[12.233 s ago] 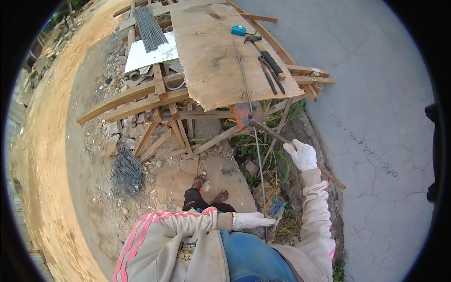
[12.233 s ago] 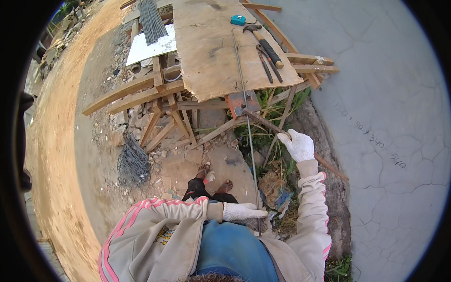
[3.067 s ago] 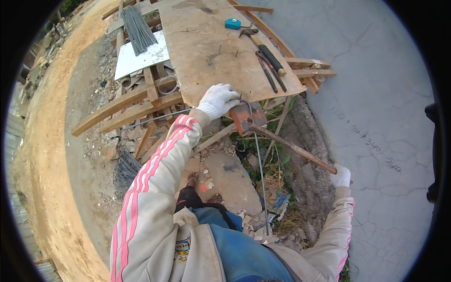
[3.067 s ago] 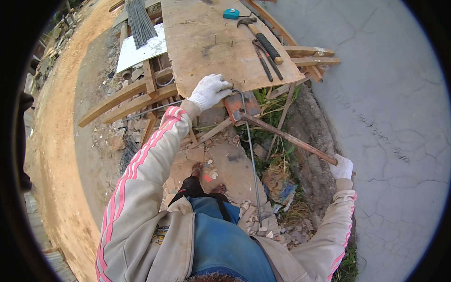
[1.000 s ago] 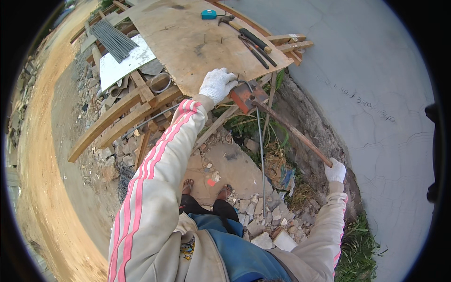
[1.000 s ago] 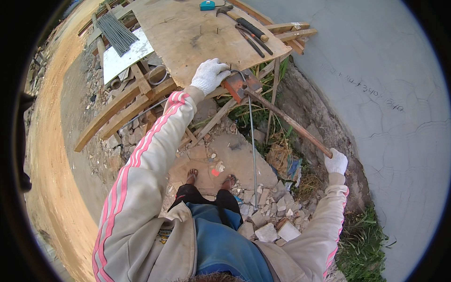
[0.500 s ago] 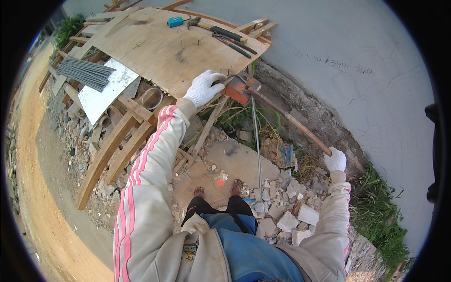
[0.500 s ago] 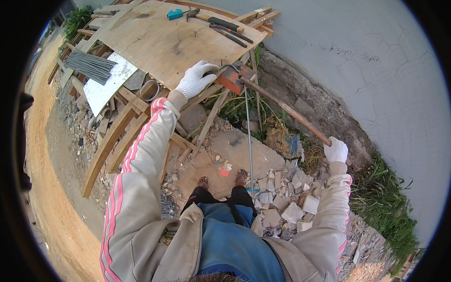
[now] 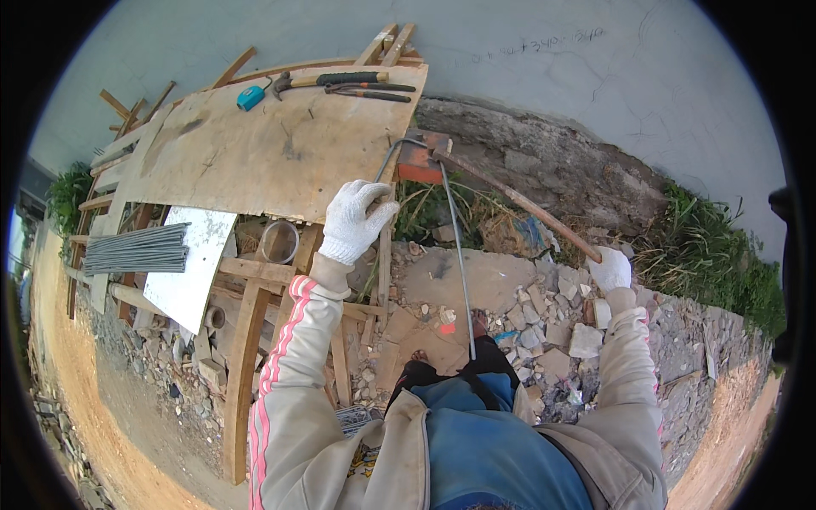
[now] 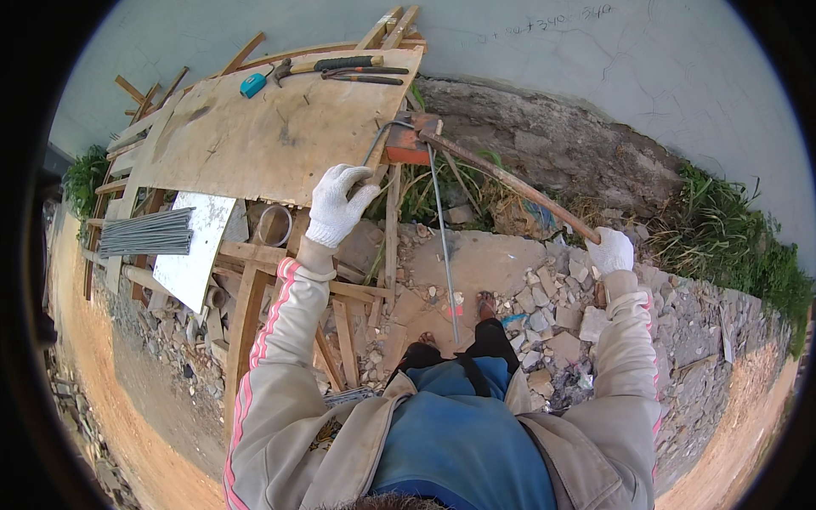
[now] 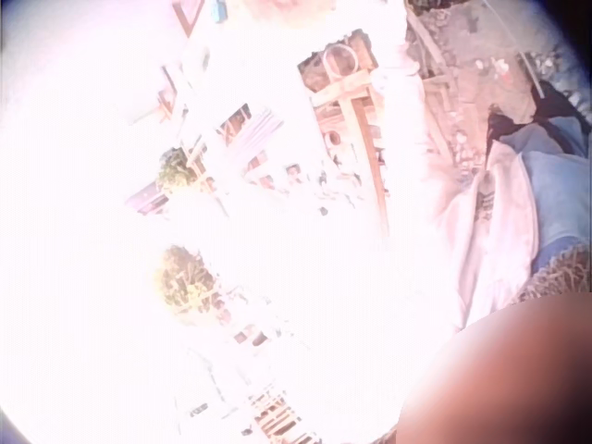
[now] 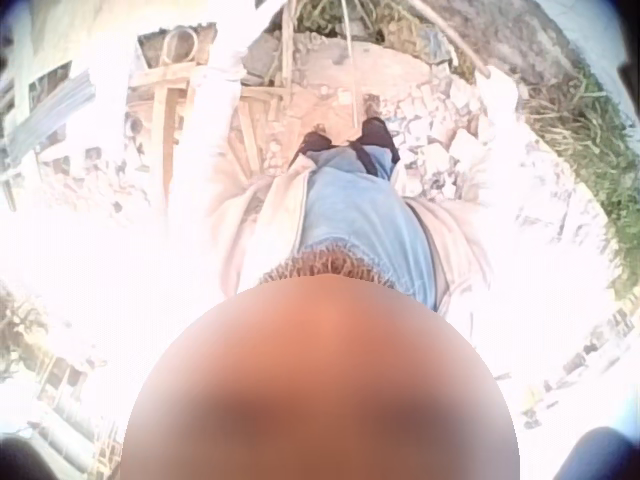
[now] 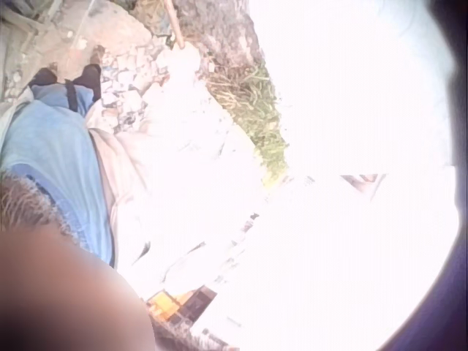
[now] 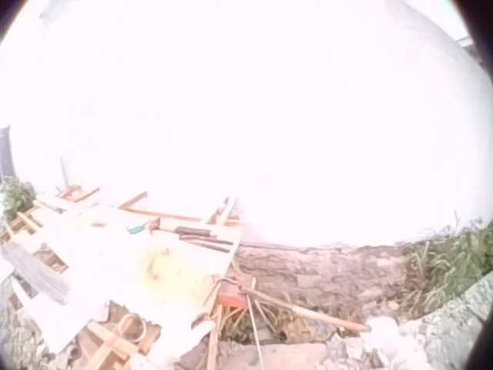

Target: The person bends metal rods into U-shapes using a long metal bar as a lever against a wooden workbench. They repeatedly position the rods, apply leverage to bend them, and use a hammer to adjust the shape. The finished bent rods are placed on the workbench.

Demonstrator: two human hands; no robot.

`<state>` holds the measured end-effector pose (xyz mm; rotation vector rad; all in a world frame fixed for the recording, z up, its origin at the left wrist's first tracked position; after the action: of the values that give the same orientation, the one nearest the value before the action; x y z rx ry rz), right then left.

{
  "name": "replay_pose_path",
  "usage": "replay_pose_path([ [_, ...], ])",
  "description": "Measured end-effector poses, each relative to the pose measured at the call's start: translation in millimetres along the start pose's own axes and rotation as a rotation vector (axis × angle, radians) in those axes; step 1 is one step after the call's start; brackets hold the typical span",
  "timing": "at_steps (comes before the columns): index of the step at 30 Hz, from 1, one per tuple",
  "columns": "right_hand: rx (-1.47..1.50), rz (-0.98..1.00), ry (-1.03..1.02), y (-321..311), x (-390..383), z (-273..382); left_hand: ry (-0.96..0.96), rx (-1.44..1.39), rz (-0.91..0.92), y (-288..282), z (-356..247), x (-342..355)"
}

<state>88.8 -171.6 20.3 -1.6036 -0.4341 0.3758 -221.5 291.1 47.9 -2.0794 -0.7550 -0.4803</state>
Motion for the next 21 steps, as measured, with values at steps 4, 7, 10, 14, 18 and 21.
replay_pose_path([
  [4,-0.079,-0.013,0.109,1.1,-44.7,17.5,0.127,-0.046,0.135,3.2,-9.1,-2.9],
  [7,-0.084,-0.069,0.128,-3.6,-65.1,29.3,0.125,-0.082,0.295,18.8,-24.1,-16.7],
  [10,-0.067,-0.102,0.14,-14.0,-72.8,41.4,-0.084,-0.149,0.712,54.3,-47.2,-45.4],
  [14,0.001,-0.088,0.106,-38.4,-83.1,53.1,-0.291,-0.449,0.755,72.4,-44.4,-65.1],
  [18,-0.054,-0.122,0.085,-65.1,-105.4,53.4,-0.275,-0.358,0.801,67.1,-28.5,-64.8],
  [21,-0.07,-0.124,0.081,-67.2,-115.0,57.3,-0.324,-0.447,0.864,57.6,-25.9,-62.4],
])
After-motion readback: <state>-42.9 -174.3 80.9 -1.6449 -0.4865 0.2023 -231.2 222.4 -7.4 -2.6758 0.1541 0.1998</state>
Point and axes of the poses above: each hand's wrist, its own x-axis towards the middle knuckle, its own y-axis out of the palm, z = x × y, the point moved 1 cm from there along x, towards the middle knuckle, and after that the axes turned 8 degrees about -x, right-handed, at the moved point
